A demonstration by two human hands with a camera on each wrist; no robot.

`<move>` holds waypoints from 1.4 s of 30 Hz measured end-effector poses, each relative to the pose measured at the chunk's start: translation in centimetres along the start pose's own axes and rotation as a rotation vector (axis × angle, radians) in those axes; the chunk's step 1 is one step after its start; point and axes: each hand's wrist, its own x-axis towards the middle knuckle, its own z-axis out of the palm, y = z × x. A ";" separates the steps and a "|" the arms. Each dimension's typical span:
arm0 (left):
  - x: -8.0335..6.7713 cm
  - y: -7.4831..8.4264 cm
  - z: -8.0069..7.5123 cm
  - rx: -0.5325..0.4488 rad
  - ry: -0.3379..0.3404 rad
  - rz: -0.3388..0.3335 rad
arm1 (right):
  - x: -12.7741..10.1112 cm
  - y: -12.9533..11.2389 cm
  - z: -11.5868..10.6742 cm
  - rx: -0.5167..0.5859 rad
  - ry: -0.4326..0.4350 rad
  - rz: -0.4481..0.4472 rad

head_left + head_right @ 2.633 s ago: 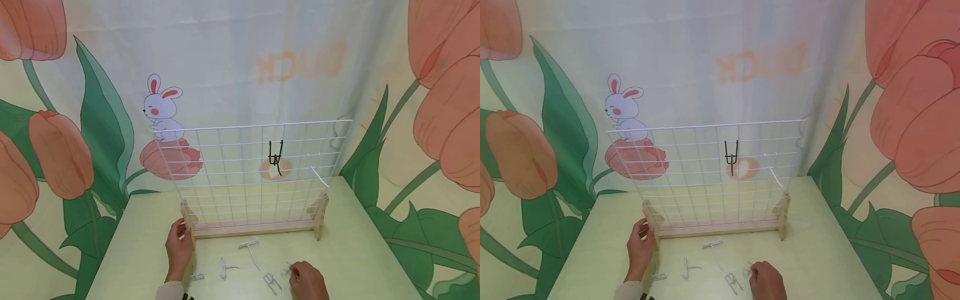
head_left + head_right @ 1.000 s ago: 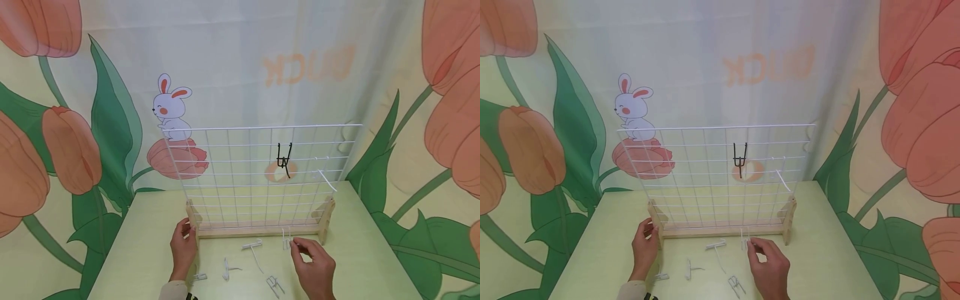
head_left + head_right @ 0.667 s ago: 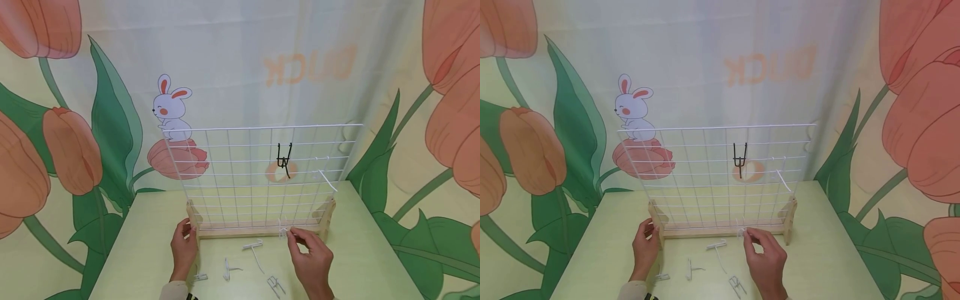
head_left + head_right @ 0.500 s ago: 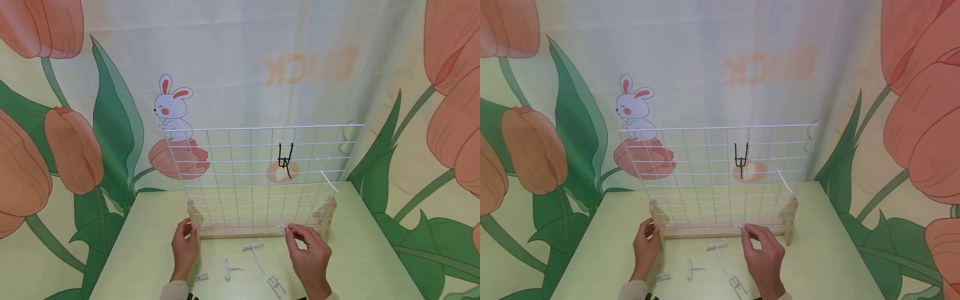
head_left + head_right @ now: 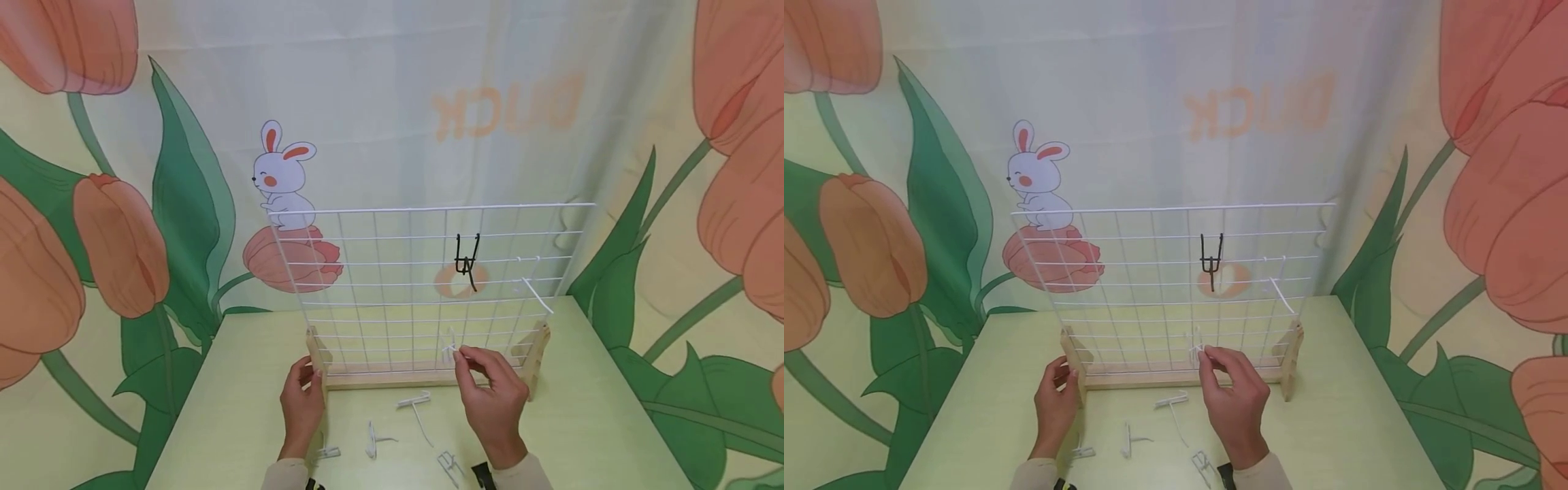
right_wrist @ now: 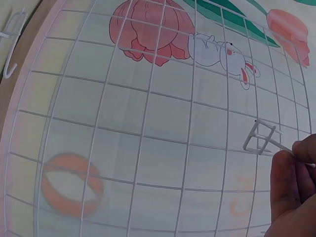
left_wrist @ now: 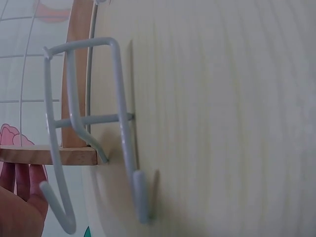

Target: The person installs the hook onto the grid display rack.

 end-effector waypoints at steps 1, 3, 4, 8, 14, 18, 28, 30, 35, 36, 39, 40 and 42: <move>0.0 0.0 0.0 -0.003 0.000 0.003 | 0.2 0.0 0.1 0.001 0.001 -0.006; 0.1 0.0 0.0 -0.003 -0.004 0.006 | 0.6 0.0 0.4 0.000 0.006 -0.021; 0.1 0.0 0.0 -0.003 -0.007 0.007 | 0.8 0.0 0.6 -0.002 0.007 -0.029; 0.1 -0.1 0.0 0.002 -0.008 0.007 | 1.6 0.2 1.2 -0.013 -0.004 -0.054; 0.0 0.0 -0.1 -0.005 0.009 0.009 | 2.4 0.5 2.3 0.000 -0.017 -0.095; 0.1 0.1 0.2 -0.014 0.007 0.021 | 2.7 0.7 2.8 -0.023 -0.014 -0.112; 0.3 0.2 0.4 -0.021 0.015 0.046 | 3.5 1.4 4.2 -0.026 -0.020 -0.161; 0.4 0.2 0.4 -0.016 0.016 0.044 | 3.6 1.5 4.5 -0.028 -0.024 -0.165; 0.3 0.1 0.2 -0.010 0.012 0.036 | 3.5 1.7 5.0 -0.051 -0.047 -0.164; 0.2 0.1 0.2 -0.009 0.012 0.032 | 3.4 1.7 5.1 -0.059 -0.051 -0.166; 0.1 0.0 0.0 -0.008 0.012 0.023 | 3.2 1.9 5.2 -0.075 -0.056 -0.170; 0.1 0.0 0.0 -0.007 0.012 0.023 | 3.2 1.9 5.3 -0.079 -0.058 -0.171; 0.1 -0.1 0.0 -0.004 0.010 0.026 | 3.1 2.1 5.4 -0.087 -0.064 -0.177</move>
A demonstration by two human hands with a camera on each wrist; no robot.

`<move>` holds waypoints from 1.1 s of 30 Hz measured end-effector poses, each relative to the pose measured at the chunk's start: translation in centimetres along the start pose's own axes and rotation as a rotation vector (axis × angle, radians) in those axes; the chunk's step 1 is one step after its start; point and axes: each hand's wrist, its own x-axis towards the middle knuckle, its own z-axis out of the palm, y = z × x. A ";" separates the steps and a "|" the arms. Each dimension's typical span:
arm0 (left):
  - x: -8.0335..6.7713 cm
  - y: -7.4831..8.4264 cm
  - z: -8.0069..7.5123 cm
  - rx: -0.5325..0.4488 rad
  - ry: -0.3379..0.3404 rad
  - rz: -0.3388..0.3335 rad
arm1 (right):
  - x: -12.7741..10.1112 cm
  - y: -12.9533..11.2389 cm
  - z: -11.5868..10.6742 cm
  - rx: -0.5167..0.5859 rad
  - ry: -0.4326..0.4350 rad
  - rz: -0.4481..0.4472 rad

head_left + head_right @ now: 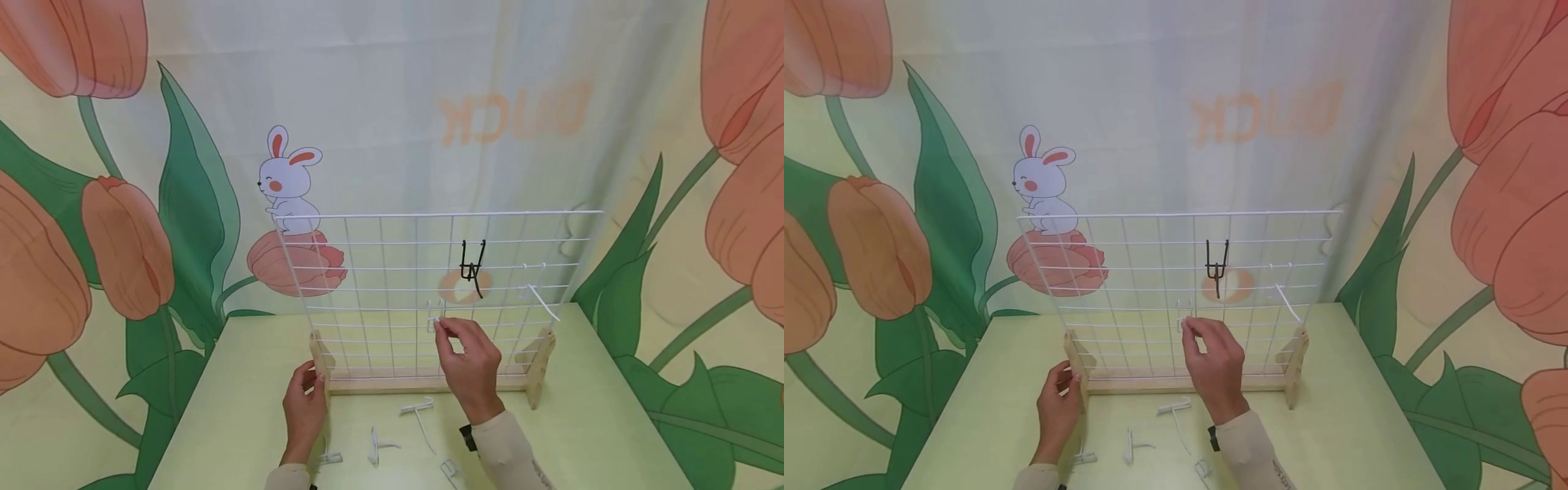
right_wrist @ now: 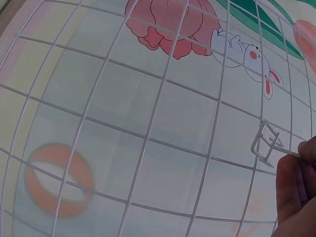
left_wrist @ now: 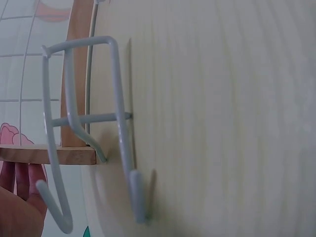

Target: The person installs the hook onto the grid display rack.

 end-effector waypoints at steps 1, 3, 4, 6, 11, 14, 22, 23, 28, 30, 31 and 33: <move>0.0 0.0 0.0 0.000 -0.002 0.002 | -0.1 0.1 0.0 -0.001 -0.002 -0.003; 0.0 0.0 0.0 0.001 -0.002 0.003 | -0.2 0.2 0.1 -0.008 -0.007 -0.012; -0.1 0.0 0.0 0.003 -0.003 0.001 | -0.3 0.3 0.1 -0.011 -0.010 -0.018; -0.1 0.0 0.0 0.005 -0.001 -0.005 | -0.4 0.5 0.2 -0.020 -0.016 -0.031; -0.2 0.1 0.0 0.006 0.000 -0.021 | -0.7 0.8 0.5 -0.039 -0.024 -0.051; -0.2 0.1 0.0 0.009 -0.001 -0.021 | -1.0 0.9 0.6 -0.047 -0.024 -0.055; -0.3 0.1 0.0 0.017 0.000 -0.012 | -1.6 0.9 0.7 -0.057 -0.028 -0.067; -0.2 0.1 0.0 0.015 0.000 -0.011 | -1.6 0.9 0.7 -0.057 -0.027 -0.065; -0.1 0.1 0.1 0.013 0.006 -0.011 | -1.8 0.9 0.7 -0.052 -0.032 -0.060; -0.1 0.0 0.1 0.018 0.010 -0.010 | -1.9 0.9 0.6 -0.050 -0.033 -0.060; -0.1 0.0 0.2 0.017 0.014 -0.009 | -2.0 0.9 0.6 -0.051 -0.033 -0.060; 0.0 0.0 0.2 0.017 0.020 -0.005 | -2.1 1.0 0.6 -0.047 -0.032 -0.058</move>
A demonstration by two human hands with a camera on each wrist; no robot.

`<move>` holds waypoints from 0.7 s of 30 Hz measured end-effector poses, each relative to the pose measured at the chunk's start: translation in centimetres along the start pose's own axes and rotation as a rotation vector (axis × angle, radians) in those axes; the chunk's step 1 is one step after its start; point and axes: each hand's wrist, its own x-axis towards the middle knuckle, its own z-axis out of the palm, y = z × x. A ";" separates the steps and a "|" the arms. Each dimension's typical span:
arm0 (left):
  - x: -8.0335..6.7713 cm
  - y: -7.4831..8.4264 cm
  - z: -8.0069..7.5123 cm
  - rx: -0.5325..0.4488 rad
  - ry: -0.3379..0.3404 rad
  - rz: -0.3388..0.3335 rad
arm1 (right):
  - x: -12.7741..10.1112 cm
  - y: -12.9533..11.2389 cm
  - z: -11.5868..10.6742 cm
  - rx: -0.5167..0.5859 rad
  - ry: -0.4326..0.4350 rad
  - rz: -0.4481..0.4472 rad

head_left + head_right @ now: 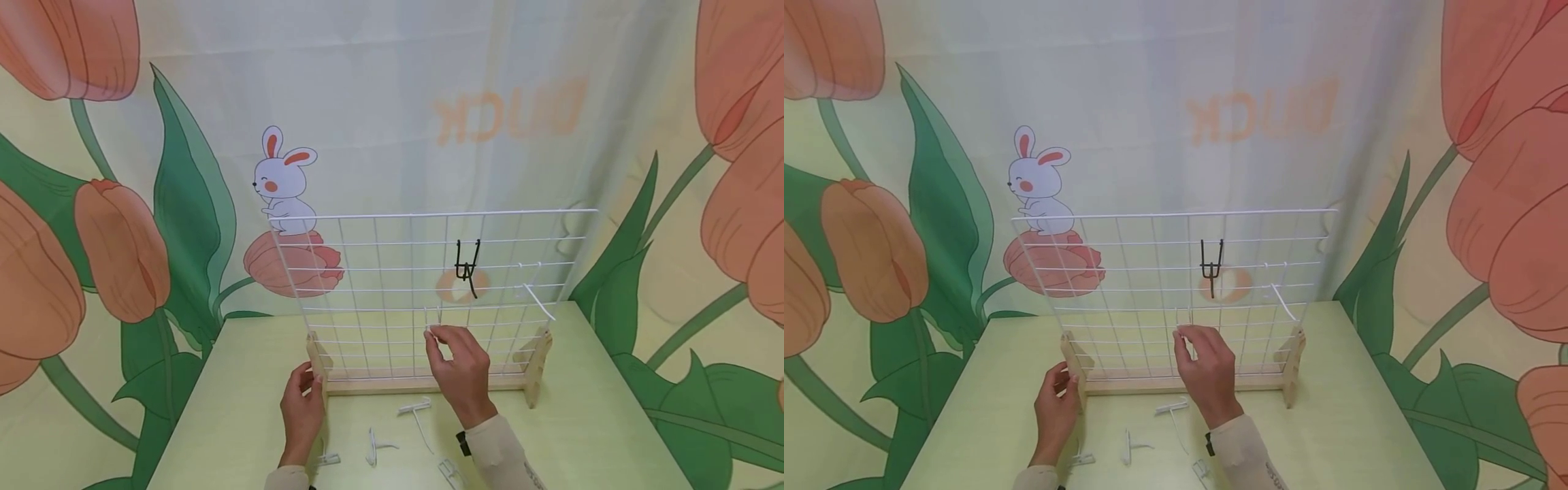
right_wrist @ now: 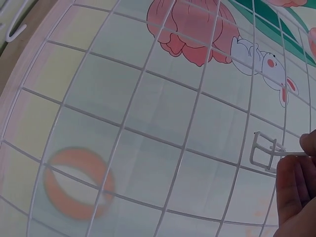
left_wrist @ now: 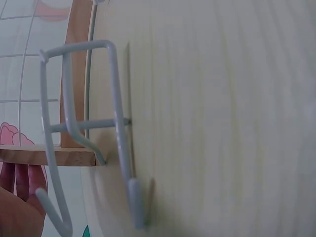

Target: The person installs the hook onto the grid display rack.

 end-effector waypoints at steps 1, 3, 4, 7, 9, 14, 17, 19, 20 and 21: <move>0.0 0.0 0.0 0.004 0.003 0.003 | -0.1 0.0 0.0 0.002 0.000 0.001; -0.1 0.0 0.0 -0.001 0.006 0.014 | -0.2 0.1 0.0 0.004 -0.001 0.004; -0.1 0.1 0.0 -0.006 0.007 0.018 | -0.3 0.1 0.0 0.007 -0.001 0.006; -0.2 0.2 0.0 -0.012 0.003 0.023 | -0.5 0.2 0.0 0.015 -0.001 0.015; -0.3 0.3 0.0 -0.010 -0.007 0.017 | -0.6 0.3 0.0 0.015 -0.005 0.022; -0.3 0.3 -0.2 -0.003 -0.026 -0.009 | -1.0 0.2 -0.1 0.010 -0.023 0.041; -0.3 0.2 -0.2 -0.009 -0.029 -0.014 | -1.2 0.1 -0.3 0.008 -0.026 0.051; -0.3 0.2 -0.2 -0.013 -0.034 -0.012 | -1.3 0.0 -0.4 0.010 -0.025 0.058; -0.2 0.2 -0.2 -0.013 -0.036 -0.011 | -1.4 0.0 -0.5 0.012 -0.025 0.060; -0.2 0.1 -0.2 -0.014 -0.037 -0.009 | -1.5 0.0 -0.6 0.014 -0.025 0.063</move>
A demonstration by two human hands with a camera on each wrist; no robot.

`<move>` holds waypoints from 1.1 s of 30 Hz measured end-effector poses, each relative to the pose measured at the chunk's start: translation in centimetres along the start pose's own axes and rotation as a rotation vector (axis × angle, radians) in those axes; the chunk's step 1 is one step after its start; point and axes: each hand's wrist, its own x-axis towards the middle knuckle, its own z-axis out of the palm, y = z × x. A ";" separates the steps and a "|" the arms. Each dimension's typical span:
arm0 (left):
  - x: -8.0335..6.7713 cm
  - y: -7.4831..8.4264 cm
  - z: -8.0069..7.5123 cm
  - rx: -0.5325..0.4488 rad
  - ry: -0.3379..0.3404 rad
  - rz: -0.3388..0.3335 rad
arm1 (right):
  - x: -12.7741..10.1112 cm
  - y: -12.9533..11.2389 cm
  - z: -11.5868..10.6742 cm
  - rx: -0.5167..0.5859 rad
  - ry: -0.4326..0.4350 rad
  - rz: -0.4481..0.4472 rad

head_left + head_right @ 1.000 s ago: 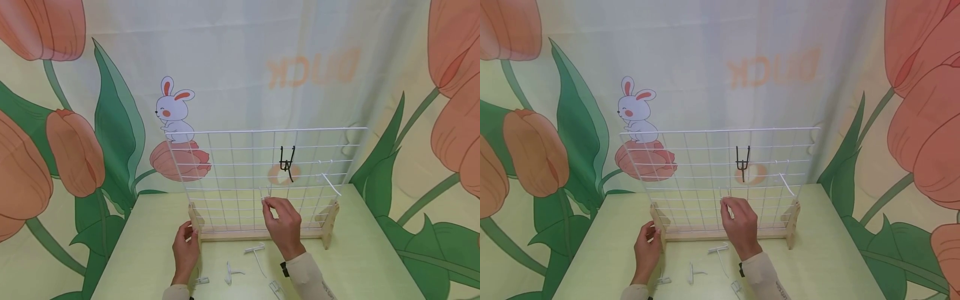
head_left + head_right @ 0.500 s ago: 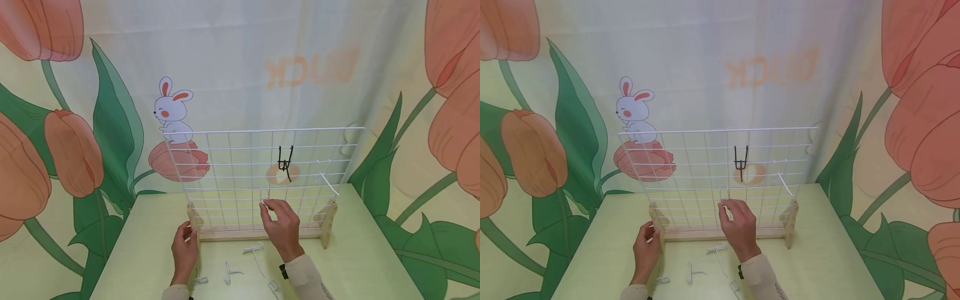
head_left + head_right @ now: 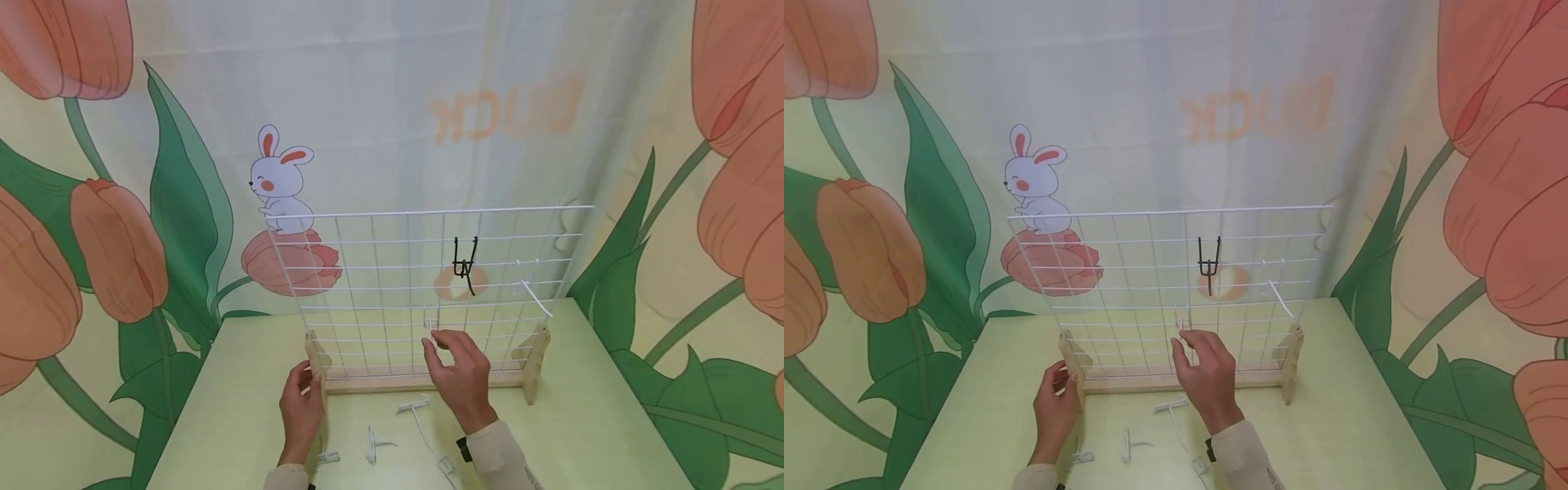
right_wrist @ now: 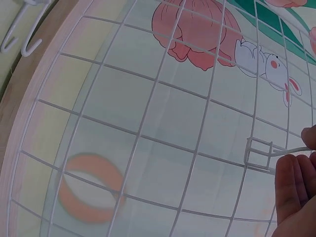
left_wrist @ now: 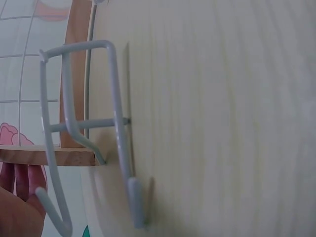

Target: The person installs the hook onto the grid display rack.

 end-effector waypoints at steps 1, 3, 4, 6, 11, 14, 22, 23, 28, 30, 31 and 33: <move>0.0 0.0 0.0 0.001 0.000 0.000 | -0.1 0.0 -0.1 0.002 -0.002 0.002; 0.1 -0.1 0.0 0.003 0.000 0.001 | -0.1 0.0 -0.3 0.011 -0.003 0.010; 0.1 -0.1 0.1 0.004 -0.002 0.001 | -0.1 0.0 -0.4 0.013 -0.005 0.014; 0.2 0.0 0.1 0.003 -0.002 0.002 | -0.1 0.0 -0.6 0.015 -0.012 0.025; 0.2 0.2 0.1 0.008 -0.010 0.001 | -0.4 -0.2 -1.2 0.018 -0.034 0.064; 0.1 0.0 0.0 0.008 -0.012 -0.001 | -0.8 -0.3 -1.7 0.018 -0.062 0.097; 0.0 0.2 0.1 0.006 -0.015 -0.004 | -2.4 -0.3 -3.5 0.018 -0.173 0.230; 0.0 0.2 0.1 0.009 -0.016 -0.002 | -2.7 -0.2 -3.8 0.013 -0.185 0.234; 0.0 0.1 0.0 0.013 -0.010 -0.002 | -4.3 0.2 -5.0 -0.019 -0.263 0.271; 0.0 0.0 0.0 0.015 -0.007 -0.002 | -5.0 0.4 -5.4 -0.030 -0.289 0.288; 0.0 0.0 0.0 0.018 -0.006 -0.003 | -5.4 0.5 -5.7 -0.036 -0.296 0.289; -0.1 0.0 0.0 0.019 -0.004 0.001 | -6.1 0.7 -6.1 -0.048 -0.306 0.288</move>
